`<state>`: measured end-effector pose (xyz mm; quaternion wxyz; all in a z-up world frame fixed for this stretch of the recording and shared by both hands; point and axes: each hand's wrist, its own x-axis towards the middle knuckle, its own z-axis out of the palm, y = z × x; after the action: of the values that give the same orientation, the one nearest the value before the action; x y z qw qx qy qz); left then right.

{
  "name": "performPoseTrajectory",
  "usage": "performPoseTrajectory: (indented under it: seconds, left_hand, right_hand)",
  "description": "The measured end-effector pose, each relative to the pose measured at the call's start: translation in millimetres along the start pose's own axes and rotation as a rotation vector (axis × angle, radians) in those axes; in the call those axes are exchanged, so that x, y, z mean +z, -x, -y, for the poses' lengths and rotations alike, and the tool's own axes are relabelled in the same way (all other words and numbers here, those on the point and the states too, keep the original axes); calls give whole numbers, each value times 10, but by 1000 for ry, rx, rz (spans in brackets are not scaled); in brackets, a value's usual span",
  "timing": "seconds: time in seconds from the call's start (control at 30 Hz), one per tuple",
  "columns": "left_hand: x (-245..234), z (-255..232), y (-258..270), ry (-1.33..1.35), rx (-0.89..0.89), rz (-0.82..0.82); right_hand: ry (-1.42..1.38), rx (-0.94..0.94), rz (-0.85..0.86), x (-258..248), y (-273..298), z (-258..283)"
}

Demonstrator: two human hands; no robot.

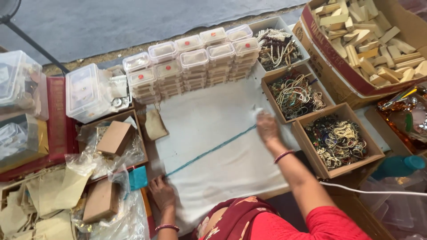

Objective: The person cleans a turquoise beaded necklace with a white cloth on a table, then places it into a small plastic bag. They subsequently put the bagged necklace into a beige pouch and wipe a clear plastic container with the cloth.

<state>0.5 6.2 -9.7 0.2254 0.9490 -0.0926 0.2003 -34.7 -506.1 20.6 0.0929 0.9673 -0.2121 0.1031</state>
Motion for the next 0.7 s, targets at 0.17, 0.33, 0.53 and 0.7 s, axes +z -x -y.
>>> performPoseTrajectory:
  seconds: [0.17, 0.33, 0.53, 0.7]
  left_hand:
    - [-16, -56, -79, 45, -38, 9]
    - [146, 86, 18, 64, -49, -13]
    - [133, 97, 21, -7, -7, -27]
    - [75, 55, 42, -8, -3, -17]
  right_hand:
    - [-89, -580, -369, -447, 507, 1713]
    - [-410, -962, 43, -637, 901, 2074]
    - [-64, -677, -105, -14, 552, 519]
    - [120, -150, -69, -65, 434, -363]
